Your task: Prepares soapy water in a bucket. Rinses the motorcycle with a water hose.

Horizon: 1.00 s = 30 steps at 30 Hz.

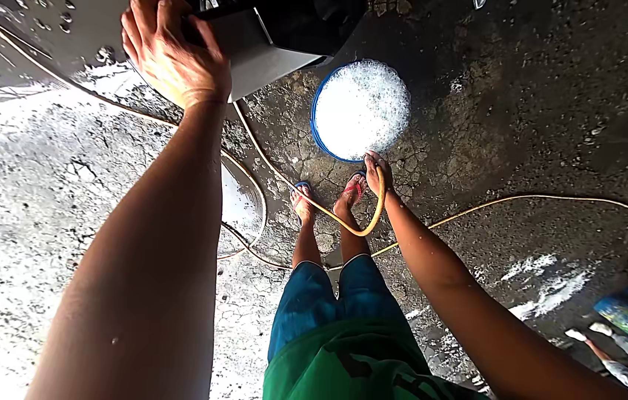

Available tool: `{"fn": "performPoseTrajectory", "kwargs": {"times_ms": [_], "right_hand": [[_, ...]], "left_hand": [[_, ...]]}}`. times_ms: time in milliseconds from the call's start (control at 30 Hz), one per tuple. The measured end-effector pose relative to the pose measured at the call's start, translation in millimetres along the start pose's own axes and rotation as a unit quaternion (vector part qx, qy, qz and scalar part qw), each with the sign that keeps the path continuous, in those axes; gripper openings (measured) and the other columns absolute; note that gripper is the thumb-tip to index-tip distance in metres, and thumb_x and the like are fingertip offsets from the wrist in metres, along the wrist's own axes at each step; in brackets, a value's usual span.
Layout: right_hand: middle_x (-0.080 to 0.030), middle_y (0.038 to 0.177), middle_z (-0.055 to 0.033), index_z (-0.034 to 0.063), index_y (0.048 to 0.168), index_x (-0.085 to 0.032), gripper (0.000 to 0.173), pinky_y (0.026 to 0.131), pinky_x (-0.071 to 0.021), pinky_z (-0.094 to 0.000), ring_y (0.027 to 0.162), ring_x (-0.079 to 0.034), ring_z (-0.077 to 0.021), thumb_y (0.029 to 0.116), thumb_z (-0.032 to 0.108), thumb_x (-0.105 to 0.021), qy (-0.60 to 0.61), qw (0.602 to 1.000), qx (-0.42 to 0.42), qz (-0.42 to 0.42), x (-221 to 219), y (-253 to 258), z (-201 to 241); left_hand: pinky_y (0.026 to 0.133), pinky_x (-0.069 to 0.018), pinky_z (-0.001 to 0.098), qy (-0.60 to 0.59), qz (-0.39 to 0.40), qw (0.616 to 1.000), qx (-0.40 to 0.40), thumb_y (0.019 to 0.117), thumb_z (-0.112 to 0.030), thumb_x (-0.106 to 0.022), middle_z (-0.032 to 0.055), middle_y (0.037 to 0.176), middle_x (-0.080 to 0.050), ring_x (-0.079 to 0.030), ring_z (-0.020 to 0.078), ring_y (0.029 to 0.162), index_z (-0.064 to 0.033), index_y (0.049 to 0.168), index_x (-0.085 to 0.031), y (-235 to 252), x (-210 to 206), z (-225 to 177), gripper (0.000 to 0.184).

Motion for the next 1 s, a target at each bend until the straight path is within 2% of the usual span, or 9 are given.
{"fn": "performPoseTrajectory", "kwargs": {"times_ms": [100,267,367,433,600,667,767,867,1000], "right_hand": [[-0.069,0.129,-0.0145,0.0059,0.136,-0.064,0.043,0.109,-0.0452,-0.0446,0.125,-0.063,-0.0232,0.1087,0.030,-0.043,0.001,1.000,-0.009,-0.026,3,-2,5],[-0.071,0.124,-0.0168,0.0036,0.134,-0.065,0.041,0.106,-0.0474,-0.0456,0.119,-0.066,-0.0258,0.1091,0.029,-0.044,-0.013,0.999,0.038,0.003,-2,-6,15],[-0.070,0.126,-0.0162,0.0063,0.137,-0.064,0.043,0.105,-0.0477,-0.0494,0.121,-0.065,-0.0279,0.1089,0.030,-0.042,-0.015,1.000,0.012,-0.024,3,-8,14],[-0.069,0.127,-0.0184,0.0067,0.137,-0.063,0.041,0.105,-0.0473,-0.0532,0.121,-0.064,-0.0314,0.1096,0.029,-0.044,-0.002,1.000,0.026,0.001,4,-17,16],[-0.069,0.126,-0.0187,0.0060,0.137,-0.063,0.042,0.103,-0.0472,-0.0544,0.120,-0.065,-0.0317,0.1090,0.030,-0.043,0.005,1.000,0.006,-0.029,10,-19,18],[-0.069,0.126,-0.0186,0.0048,0.136,-0.063,0.041,0.105,-0.0478,-0.0530,0.120,-0.065,-0.0306,0.1091,0.028,-0.044,-0.001,1.000,0.021,-0.008,7,-20,18],[-0.071,0.123,-0.0155,0.0084,0.137,-0.063,0.041,0.102,-0.0499,-0.0515,0.116,-0.067,-0.0281,0.1090,0.030,-0.043,-0.016,0.999,0.029,-0.011,3,-18,15],[-0.069,0.129,-0.0165,0.0063,0.139,-0.062,0.042,0.107,-0.0468,-0.0505,0.123,-0.064,-0.0285,0.1090,0.030,-0.043,-0.006,0.999,0.010,-0.033,5,-13,17],[-0.070,0.127,-0.0162,0.0072,0.136,-0.064,0.041,0.103,-0.0483,-0.0531,0.120,-0.065,-0.0302,0.1089,0.029,-0.043,-0.045,0.999,0.020,0.002,-3,-10,16]], "left_hand": [[0.102,-0.0413,0.0453,-0.001,0.003,1.000,0.003,0.0934,-0.043,-0.050,0.0028,0.117,-0.071,-0.062,0.0243,0.119,-0.0255,0.104,-0.077,0,1,-1,0.033],[0.103,-0.0411,0.0446,0.002,0.009,1.000,0.004,0.0930,-0.045,-0.051,0.0023,0.119,-0.071,-0.062,0.0239,0.120,-0.0260,0.104,-0.077,0,0,-1,0.034],[0.103,-0.0411,0.0447,0.000,0.013,1.000,0.006,0.0938,-0.044,-0.050,0.0015,0.119,-0.071,-0.062,0.0234,0.120,-0.0260,0.104,-0.077,0,1,0,0.034],[0.103,-0.0412,0.0453,-0.005,0.008,1.000,0.001,0.0938,-0.044,-0.050,0.0019,0.119,-0.072,-0.062,0.0239,0.120,-0.0259,0.104,-0.077,0,0,1,0.033],[0.102,-0.0418,0.0453,-0.008,0.005,1.000,-0.004,0.0942,-0.042,-0.049,0.0018,0.119,-0.072,-0.063,0.0249,0.119,-0.0248,0.103,-0.078,-1,1,0,0.034],[0.103,-0.0414,0.0453,-0.004,0.007,1.000,-0.007,0.0946,-0.042,-0.048,-0.0001,0.122,-0.072,-0.062,0.0236,0.120,-0.0261,0.104,-0.077,-1,1,0,0.034],[0.107,-0.0395,0.0445,-0.009,0.019,1.000,-0.005,0.0956,-0.043,-0.048,-0.0017,0.126,-0.071,-0.061,0.0221,0.124,-0.0276,0.107,-0.077,-1,1,-1,0.035],[0.107,-0.0390,0.0452,-0.008,0.030,1.000,-0.004,0.0957,-0.043,-0.047,-0.0003,0.129,-0.070,-0.060,0.0224,0.126,-0.0267,0.109,-0.076,0,3,0,0.036],[0.106,-0.0395,0.0444,-0.014,0.024,1.000,-0.009,0.0956,-0.042,-0.047,-0.0001,0.128,-0.070,-0.060,0.0220,0.125,-0.0259,0.108,-0.076,-1,2,-3,0.036]]}}
Point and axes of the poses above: each hand's wrist, its own y-axis towards the middle knuckle, its own x-axis out of the back of the hand, z = x × y, the point moved 5 cm from there along y, towards the middle knuckle
